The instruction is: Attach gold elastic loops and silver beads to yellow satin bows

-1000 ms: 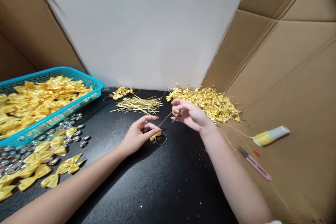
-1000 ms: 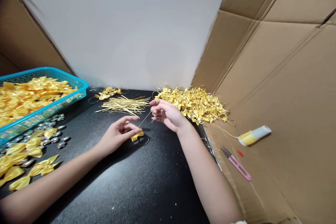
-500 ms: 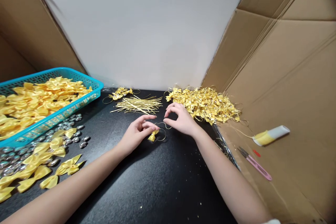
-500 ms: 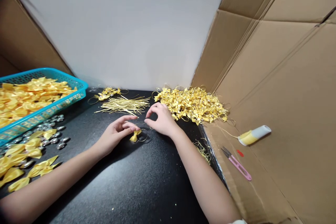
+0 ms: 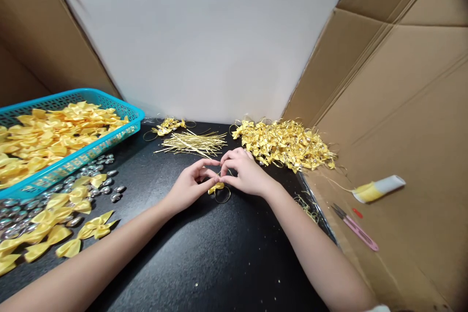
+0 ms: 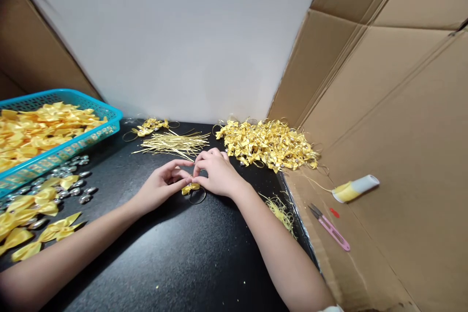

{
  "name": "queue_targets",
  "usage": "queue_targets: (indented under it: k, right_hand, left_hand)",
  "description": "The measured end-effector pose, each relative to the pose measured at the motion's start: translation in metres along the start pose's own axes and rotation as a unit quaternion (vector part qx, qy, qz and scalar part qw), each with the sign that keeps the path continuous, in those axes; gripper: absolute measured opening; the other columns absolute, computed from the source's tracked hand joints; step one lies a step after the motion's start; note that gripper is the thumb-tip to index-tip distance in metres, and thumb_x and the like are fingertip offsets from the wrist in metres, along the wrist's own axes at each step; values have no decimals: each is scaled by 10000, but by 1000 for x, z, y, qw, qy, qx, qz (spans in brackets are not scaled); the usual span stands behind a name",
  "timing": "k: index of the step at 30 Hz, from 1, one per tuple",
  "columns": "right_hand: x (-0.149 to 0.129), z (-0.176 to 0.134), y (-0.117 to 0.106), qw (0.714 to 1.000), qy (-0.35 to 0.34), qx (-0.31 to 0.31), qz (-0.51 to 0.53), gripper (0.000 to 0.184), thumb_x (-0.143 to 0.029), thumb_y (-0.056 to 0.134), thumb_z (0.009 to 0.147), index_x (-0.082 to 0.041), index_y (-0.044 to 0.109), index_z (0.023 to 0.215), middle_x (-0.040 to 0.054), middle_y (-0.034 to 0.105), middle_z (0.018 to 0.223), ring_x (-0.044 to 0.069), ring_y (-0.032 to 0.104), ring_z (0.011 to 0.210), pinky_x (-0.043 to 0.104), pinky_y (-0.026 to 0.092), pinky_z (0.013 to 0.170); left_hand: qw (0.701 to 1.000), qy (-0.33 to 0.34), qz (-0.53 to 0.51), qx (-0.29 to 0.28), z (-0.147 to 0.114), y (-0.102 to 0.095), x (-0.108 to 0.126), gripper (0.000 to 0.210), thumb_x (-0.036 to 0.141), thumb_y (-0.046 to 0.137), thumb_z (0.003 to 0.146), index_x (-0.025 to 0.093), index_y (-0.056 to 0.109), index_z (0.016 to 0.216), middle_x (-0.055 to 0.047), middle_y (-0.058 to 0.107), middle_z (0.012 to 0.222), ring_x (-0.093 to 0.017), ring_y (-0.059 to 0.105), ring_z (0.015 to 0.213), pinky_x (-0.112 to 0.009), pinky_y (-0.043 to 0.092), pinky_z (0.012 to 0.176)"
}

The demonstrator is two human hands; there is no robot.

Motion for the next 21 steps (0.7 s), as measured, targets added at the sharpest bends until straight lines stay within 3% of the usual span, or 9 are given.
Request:
queue_targets:
  k: [8, 15, 21]
  right_hand:
    - [7, 1, 11, 998, 36, -58, -2, 119, -192, 619, 883, -199, 578, 771, 38, 606, 1007, 232, 466, 1044, 467, 342, 971]
    - [18, 2, 3, 998, 48, -29, 3, 100, -208, 571, 916, -206, 553, 818, 37, 582, 1004, 221, 455, 1043, 435, 353, 968]
    - [13, 3, 5, 999, 42, -16, 10, 86, -212, 582, 913, -206, 553, 832, 29, 591, 1022, 207, 469, 1031, 437, 337, 983]
  left_hand:
    - [999, 18, 42, -18, -1, 2, 2, 360, 354, 677, 807, 178, 582, 1106, -42, 746, 799, -180, 679, 713, -284, 505, 668]
    - [997, 22, 57, -48, -2, 8, -2, 331, 351, 635, 843, 187, 566, 1122, -37, 743, 819, -199, 697, 809, -317, 517, 775]
    - [996, 21, 72, -52, -1, 10, -1, 316, 365, 662, 831, 186, 556, 1068, -12, 722, 758, -159, 651, 669, -274, 489, 661]
Point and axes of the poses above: each hand's wrist, its own z-axis towards the middle knuckle, its own y-axis out of the palm, x = y × z, the point moved 10 cm from there along z, towards the middle knuckle
